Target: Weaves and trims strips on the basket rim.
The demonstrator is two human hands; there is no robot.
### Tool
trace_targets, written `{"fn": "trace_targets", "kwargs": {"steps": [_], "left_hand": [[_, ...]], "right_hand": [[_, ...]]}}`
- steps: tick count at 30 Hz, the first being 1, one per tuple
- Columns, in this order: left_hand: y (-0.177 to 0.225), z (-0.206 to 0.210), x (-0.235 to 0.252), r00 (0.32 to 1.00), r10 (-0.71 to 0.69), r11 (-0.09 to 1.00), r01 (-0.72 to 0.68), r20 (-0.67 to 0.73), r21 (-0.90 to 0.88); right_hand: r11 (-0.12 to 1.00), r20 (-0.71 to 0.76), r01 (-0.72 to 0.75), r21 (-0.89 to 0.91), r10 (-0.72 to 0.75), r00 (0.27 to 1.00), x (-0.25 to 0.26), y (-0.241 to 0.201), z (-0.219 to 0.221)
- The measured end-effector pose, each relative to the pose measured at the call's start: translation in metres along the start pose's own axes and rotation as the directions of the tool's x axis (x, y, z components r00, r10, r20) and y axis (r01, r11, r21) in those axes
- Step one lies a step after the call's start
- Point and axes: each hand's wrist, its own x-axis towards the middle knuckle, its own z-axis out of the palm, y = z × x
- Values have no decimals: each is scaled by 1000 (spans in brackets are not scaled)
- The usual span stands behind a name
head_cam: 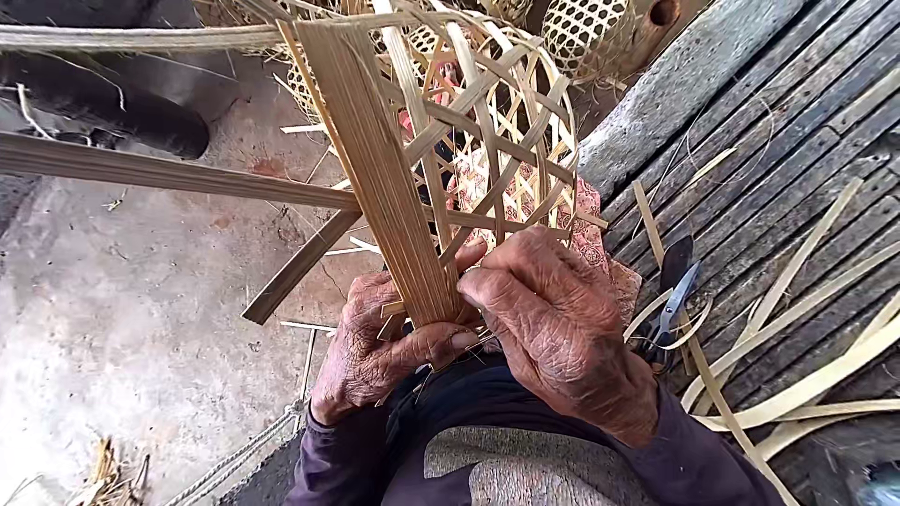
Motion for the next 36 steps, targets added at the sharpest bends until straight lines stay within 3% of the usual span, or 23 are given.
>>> {"fn": "trace_targets", "kwargs": {"steps": [8, 12, 19, 26, 28, 32, 35, 36], "left_hand": [[-4, 7, 3, 999, -6, 1000, 4, -38, -28], [-3, 8, 1, 998, -19, 999, 17, -55, -41], [-5, 9, 1, 999, -18, 999, 16, -50, -27], [-5, 11, 2, 998, -7, 1000, 6, -59, -26], [-6, 11, 0, 998, -17, 999, 15, -57, -40], [-7, 9, 0, 999, -27, 996, 26, -18, -87], [-5, 8, 2, 998, -68, 984, 67, -3, -164], [-5, 7, 2, 996, -93, 975, 89, -13, -205]], "right_hand": [[985, 51, -171, 0, 171, 984, 1, 1, -3], [982, 7, -185, -46, 185, 983, -1, -2, 0], [972, 15, -232, 31, 232, 973, 0, -1, -3], [971, -46, -233, -43, 231, 972, -3, -4, 3], [982, -1, -185, -44, 185, 983, -6, -6, 1], [983, 232, -169, 74, 147, 961, -8, 2, -23], [954, 133, -231, 192, 208, 969, -22, 10, -37], [956, 66, -252, 146, 245, 967, -32, 14, -41]]}}
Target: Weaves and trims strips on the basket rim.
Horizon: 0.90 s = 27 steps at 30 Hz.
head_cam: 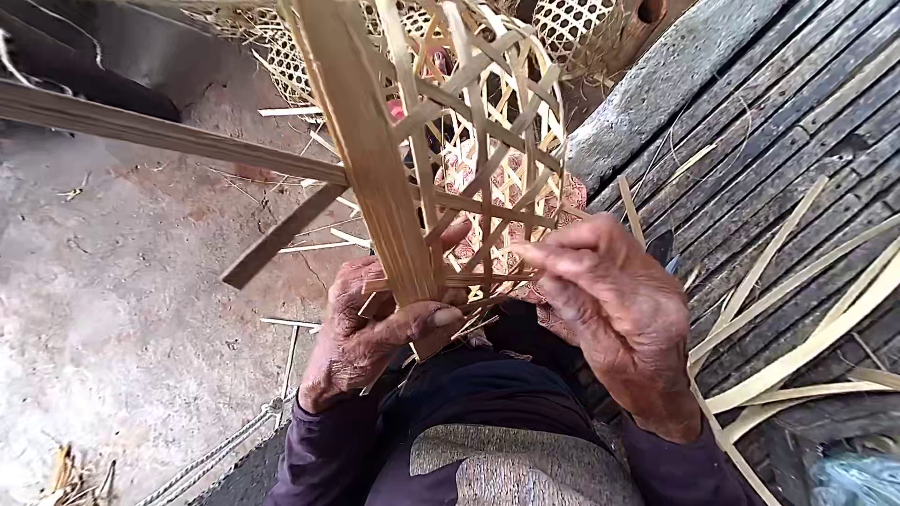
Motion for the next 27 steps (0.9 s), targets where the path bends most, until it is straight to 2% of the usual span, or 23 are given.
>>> {"fn": "trace_targets", "kwargs": {"steps": [2, 4, 5, 7, 11, 14, 19, 21, 25, 27], "left_hand": [[1, -3, -2, 999, -30, 998, 29, -22, -47], [0, -2, -2, 999, -45, 997, 44, -17, -58], [-2, -1, -2, 998, -58, 996, 57, -6, -63], [-3, 0, -4, 997, -67, 998, 68, 32, -14], [0, -1, -7, 996, -65, 993, 59, 57, 107], [1, -4, -6, 987, -104, 991, 92, 123, 100], [-5, -7, -5, 968, -119, 992, 106, 223, 72], [-4, -6, -4, 972, -112, 993, 101, 209, 64], [-5, -5, -8, 986, -132, 991, 131, 105, 14], [-8, -6, -7, 986, -120, 993, 118, 118, 22]], "right_hand": [[975, -82, -60, -214, 44, 996, -18, 16, -7], [914, -47, -130, -383, 122, 991, -36, 28, -7], [904, -14, -156, -397, 164, 986, -43, 30, -5], [918, 32, -161, -362, 185, 982, -52, 31, 1], [947, 56, -111, -300, 134, 989, -51, 37, 10], [957, 52, -121, -265, 140, 989, -49, 41, 8], [936, 27, -352, -35, 353, 935, -55, 32, 5], [948, 56, -317, -11, 317, 947, -53, 26, 1], [974, 117, -214, -78, 222, 968, -44, 19, 1], [980, 120, -194, -50, 199, 973, -43, 22, 1]]}}
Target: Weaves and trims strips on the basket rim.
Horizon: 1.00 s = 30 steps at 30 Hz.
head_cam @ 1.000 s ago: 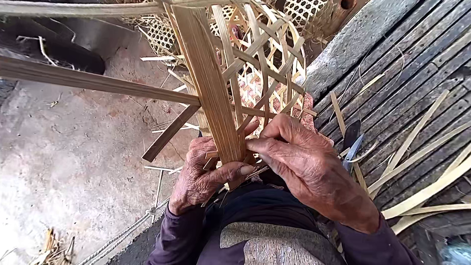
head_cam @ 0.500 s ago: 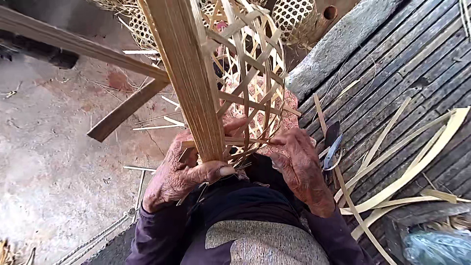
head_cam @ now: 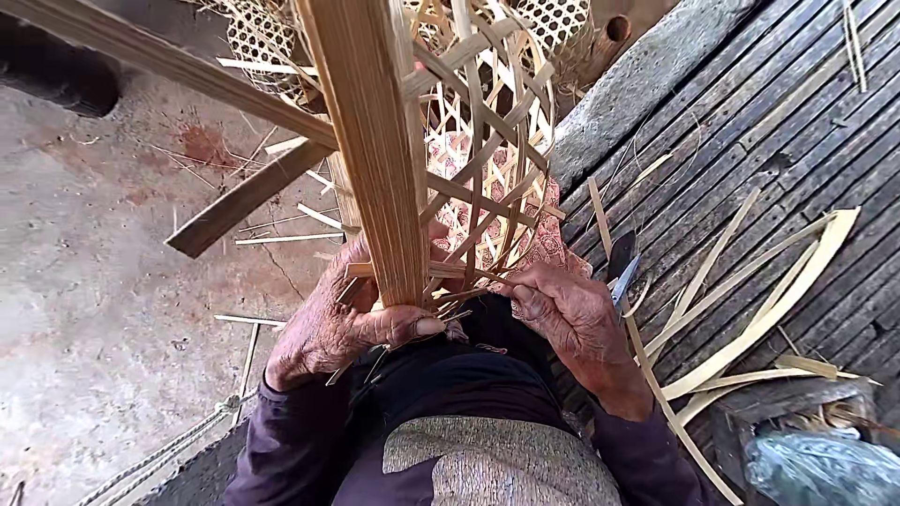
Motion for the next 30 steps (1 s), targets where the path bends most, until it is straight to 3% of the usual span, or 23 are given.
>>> {"fn": "trace_targets", "kwargs": {"steps": [3, 11, 14, 16, 24, 27, 30], "left_hand": [[-2, -1, 3, 996, 30, 999, -32, 79, 29], [-8, 3, 1, 995, 70, 993, -77, 75, 90], [-5, 2, 1, 994, 86, 993, -91, 65, 76], [-4, 0, 1, 995, 90, 991, -94, 52, 92], [-12, 4, -1, 997, 0, 994, -8, 71, 111], [-7, 2, 0, 999, 40, 991, -44, 34, 128], [-4, 3, 3, 998, 57, 995, -58, 11, 87]], "right_hand": [[1000, -40, 27, 3, -26, 999, -2, 2, 4], [985, -91, 118, -129, -130, 987, 7, -14, 14], [977, -21, 87, -195, -93, 995, 0, -10, 3], [989, -14, 42, -143, -44, 999, -7, 1, -4], [977, -32, 159, -145, -165, 986, 7, -14, 11], [973, -2, 118, -198, -121, 993, 4, -10, 3], [988, -10, 71, -140, -73, 997, -4, 2, -2]]}}
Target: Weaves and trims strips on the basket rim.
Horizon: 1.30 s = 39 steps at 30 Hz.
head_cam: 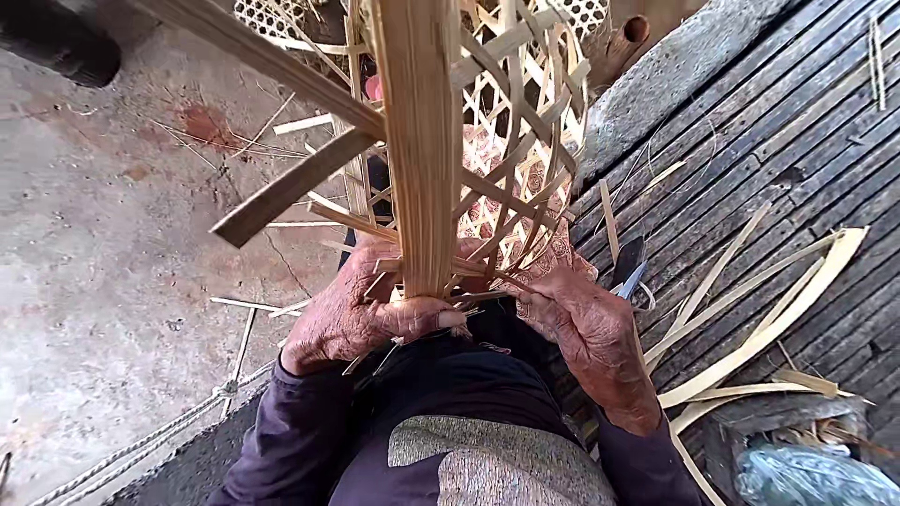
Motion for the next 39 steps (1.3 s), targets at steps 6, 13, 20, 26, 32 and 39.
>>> {"fn": "trace_targets", "kwargs": {"steps": [6, 13, 20, 26, 32, 39], "left_hand": [[-2, 5, 12, 995, 99, 984, -100, 14, 145], [10, 7, 16, 979, 99, 982, -68, -179, 174], [27, -1, 21, 984, 107, 944, -146, 143, 296], [40, -20, 22, 970, 56, 963, -115, 237, 244], [35, -27, 19, 969, 90, 935, -161, 228, 315], [23, -27, 13, 970, 153, 922, -209, 187, 327]], "right_hand": [[998, -41, 15, -62, -18, 999, 12, -9, 10], [946, -45, 94, -312, -113, 993, 34, -8, -12], [760, 10, -12, 650, 7, 1000, 86, -47, -41], [825, 113, 328, 461, -421, 900, 105, -59, -45], [823, 212, 542, -168, -507, 835, 107, -61, -18], [904, -94, 410, 118, -401, 911, 100, -47, 14]]}}
